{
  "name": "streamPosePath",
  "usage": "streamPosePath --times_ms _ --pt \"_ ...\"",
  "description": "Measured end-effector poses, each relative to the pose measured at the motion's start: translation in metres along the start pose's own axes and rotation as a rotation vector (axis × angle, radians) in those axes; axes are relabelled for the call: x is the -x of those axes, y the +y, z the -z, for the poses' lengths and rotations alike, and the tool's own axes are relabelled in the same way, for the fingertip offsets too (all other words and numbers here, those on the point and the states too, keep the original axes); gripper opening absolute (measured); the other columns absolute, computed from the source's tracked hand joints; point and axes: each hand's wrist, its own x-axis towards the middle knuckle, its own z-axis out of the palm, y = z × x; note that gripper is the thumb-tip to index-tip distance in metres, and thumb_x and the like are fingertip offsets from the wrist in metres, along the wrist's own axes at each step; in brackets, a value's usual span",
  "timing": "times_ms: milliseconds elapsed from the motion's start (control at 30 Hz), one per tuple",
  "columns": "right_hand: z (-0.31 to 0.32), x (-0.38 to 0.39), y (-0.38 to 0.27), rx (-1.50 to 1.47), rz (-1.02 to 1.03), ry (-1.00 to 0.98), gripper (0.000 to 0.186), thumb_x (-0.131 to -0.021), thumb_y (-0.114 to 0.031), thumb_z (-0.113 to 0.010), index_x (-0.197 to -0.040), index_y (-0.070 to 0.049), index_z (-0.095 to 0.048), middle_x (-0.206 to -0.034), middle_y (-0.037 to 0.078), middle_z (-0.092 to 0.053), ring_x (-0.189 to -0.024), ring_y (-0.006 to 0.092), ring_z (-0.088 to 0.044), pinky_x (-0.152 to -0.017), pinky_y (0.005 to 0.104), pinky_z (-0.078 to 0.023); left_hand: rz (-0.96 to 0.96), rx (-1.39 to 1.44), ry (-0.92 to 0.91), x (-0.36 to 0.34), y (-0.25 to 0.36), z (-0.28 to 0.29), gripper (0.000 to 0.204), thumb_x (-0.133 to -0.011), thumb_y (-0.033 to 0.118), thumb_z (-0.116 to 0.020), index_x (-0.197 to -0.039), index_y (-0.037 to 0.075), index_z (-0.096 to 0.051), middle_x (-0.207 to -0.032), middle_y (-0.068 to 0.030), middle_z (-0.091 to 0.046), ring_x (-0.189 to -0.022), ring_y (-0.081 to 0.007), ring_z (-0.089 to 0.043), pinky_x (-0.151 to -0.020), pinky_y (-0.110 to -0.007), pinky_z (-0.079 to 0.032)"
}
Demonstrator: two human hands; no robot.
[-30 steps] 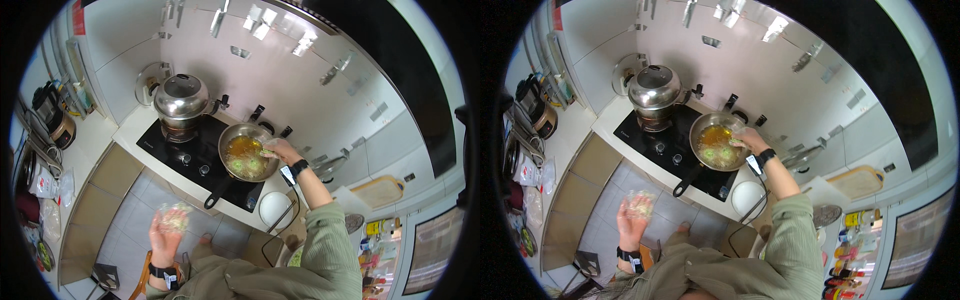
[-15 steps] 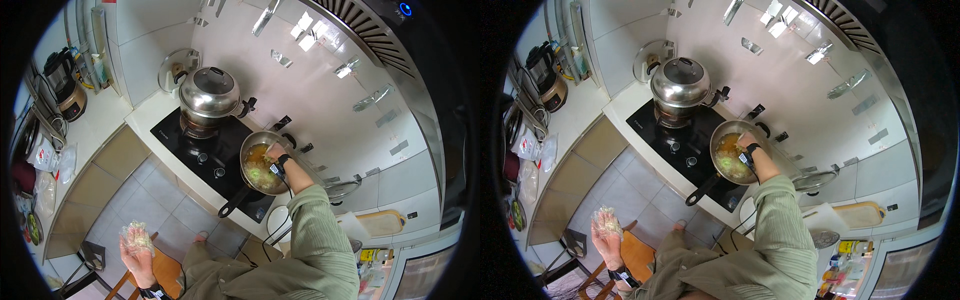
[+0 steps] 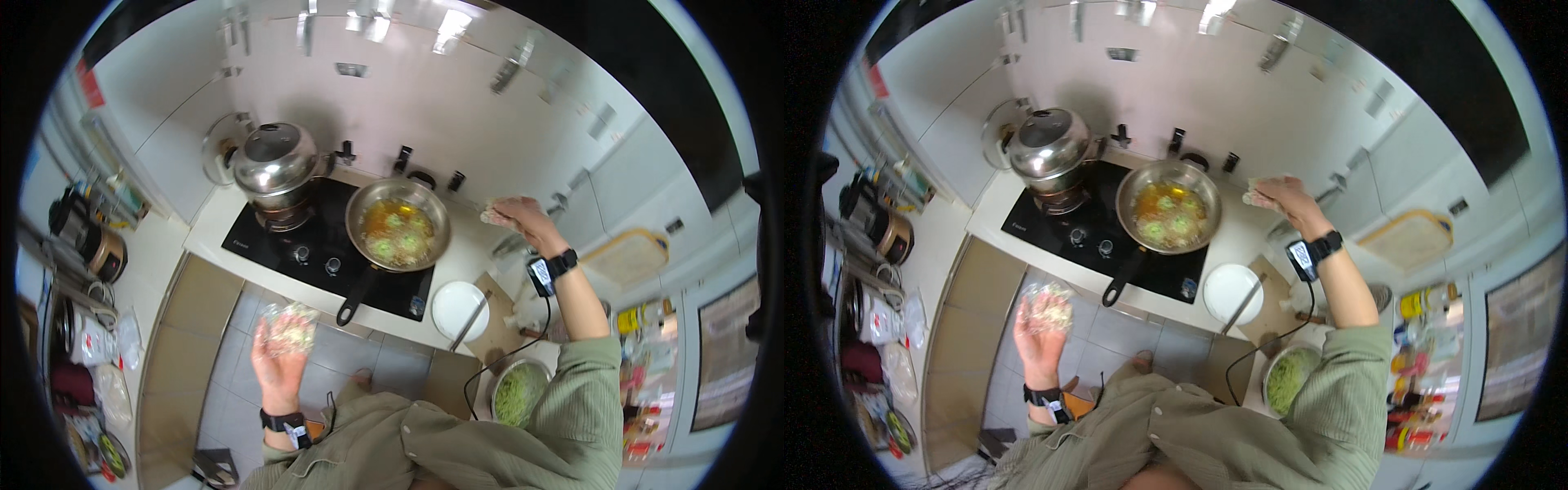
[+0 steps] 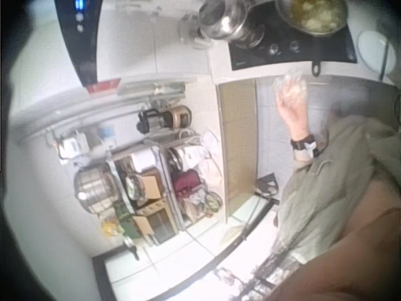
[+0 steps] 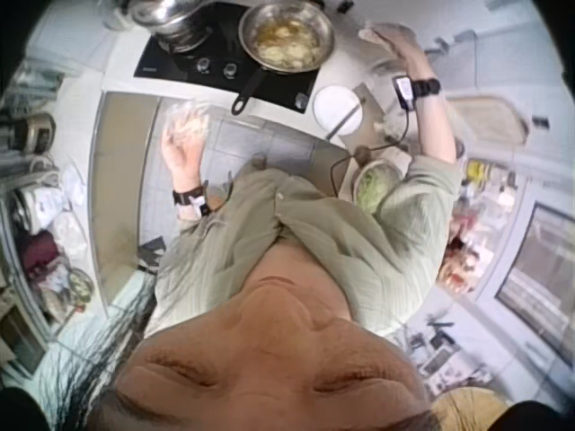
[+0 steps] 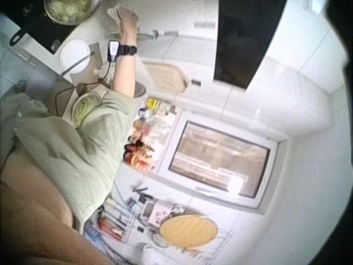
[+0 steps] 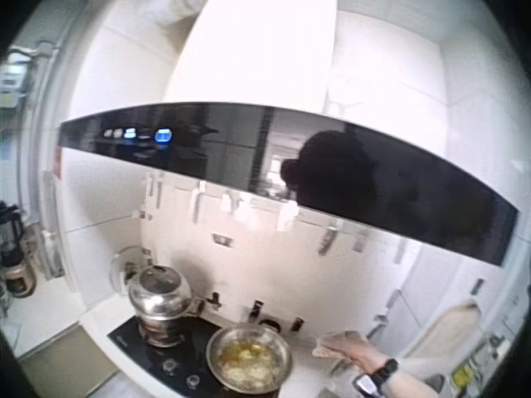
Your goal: The person forms small balls from a green vegetable mixture in a bowl and places them into a pan of hot oil on the stove. They then use chopsticks to turn the balls as they fry.
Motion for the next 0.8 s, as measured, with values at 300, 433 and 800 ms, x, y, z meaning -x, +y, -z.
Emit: streamPosePath --times_ms 300,433,800 --pt "0.105 0.313 0.163 -0.078 0.128 0.781 0.018 -0.086 -0.009 -0.064 -0.097 0.005 -0.063 -0.086 0.008 -0.067 -0.077 0.0142 -0.064 -0.067 0.0260 -0.052 0.735 -0.193 -0.186 0.011 -0.188 -0.026 0.037 -0.091 0.026 -0.054 -0.117 0.000 -0.055 -0.124 -0.0161 -0.056 -0.120 -0.0341 -0.048 -0.103 -0.046 -0.037" --pt "0.110 0.419 0.271 0.065 -0.213 1.048 0.017 -0.080 -0.015 -0.070 -0.084 0.002 -0.067 -0.076 0.003 -0.066 -0.069 0.0120 -0.063 -0.061 0.0278 -0.049 0.962 -0.307 -0.203 0.042 -0.275 0.001 0.041 -0.091 0.024 -0.053 -0.118 -0.006 -0.050 -0.130 -0.0204 -0.049 -0.122 -0.0331 -0.046 -0.108 -0.045 -0.032" --pt "0.123 0.379 0.410 0.987 -0.265 0.782 0.052 -0.063 -0.036 -0.079 -0.100 -0.003 -0.064 -0.107 0.017 -0.061 -0.102 0.0338 -0.057 -0.087 0.0428 -0.046 1.205 -0.469 -0.033 0.063 -0.395 0.044 0.042 -0.099 0.025 -0.032 -0.122 -0.007 -0.046 -0.122 -0.0187 -0.055 -0.112 -0.0315 -0.053 -0.101 -0.043 -0.041"
